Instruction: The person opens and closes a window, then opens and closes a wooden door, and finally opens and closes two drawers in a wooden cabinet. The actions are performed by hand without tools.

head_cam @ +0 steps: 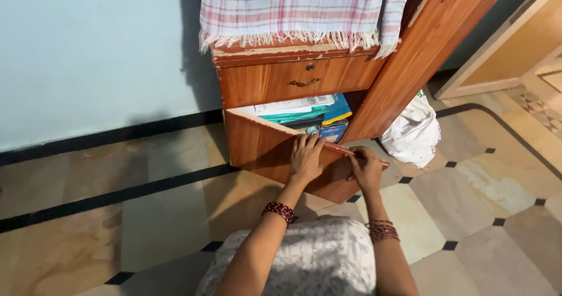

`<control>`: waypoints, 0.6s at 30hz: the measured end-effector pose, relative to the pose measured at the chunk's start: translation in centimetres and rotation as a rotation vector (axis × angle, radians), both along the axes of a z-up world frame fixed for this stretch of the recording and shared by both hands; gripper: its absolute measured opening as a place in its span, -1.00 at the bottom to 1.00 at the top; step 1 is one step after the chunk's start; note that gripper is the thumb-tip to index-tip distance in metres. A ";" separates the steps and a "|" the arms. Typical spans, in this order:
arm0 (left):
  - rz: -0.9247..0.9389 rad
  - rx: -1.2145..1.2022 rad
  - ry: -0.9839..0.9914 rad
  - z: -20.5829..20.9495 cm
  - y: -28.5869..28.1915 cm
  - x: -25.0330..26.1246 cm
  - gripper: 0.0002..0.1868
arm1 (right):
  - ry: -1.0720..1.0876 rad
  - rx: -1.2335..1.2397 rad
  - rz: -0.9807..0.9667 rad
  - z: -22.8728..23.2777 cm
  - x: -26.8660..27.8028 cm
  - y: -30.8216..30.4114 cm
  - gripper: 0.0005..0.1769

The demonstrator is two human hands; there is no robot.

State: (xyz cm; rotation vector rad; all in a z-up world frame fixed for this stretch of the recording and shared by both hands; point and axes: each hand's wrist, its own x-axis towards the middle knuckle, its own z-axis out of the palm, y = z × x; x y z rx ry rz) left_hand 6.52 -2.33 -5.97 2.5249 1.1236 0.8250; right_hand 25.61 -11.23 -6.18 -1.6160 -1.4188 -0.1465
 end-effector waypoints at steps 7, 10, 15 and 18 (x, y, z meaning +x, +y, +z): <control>-0.029 -0.058 -0.029 -1.1 -2.9 -2.6 -0.24 | 0.031 -0.300 0.035 2.0 -2.0 -4.8 -0.74; -0.031 -0.082 -0.075 -1.2 -3.8 -3.7 -0.25 | -0.071 -0.397 0.114 3.5 -2.2 -5.8 -0.73; -0.017 -0.102 -0.131 -1.5 -5.9 -6.0 -0.31 | -0.064 -0.551 0.170 4.6 -3.7 -7.3 -0.68; -0.006 -0.091 -0.177 -1.9 -7.2 -7.7 -0.33 | -0.060 -0.480 0.255 4.8 -5.8 -8.8 -0.70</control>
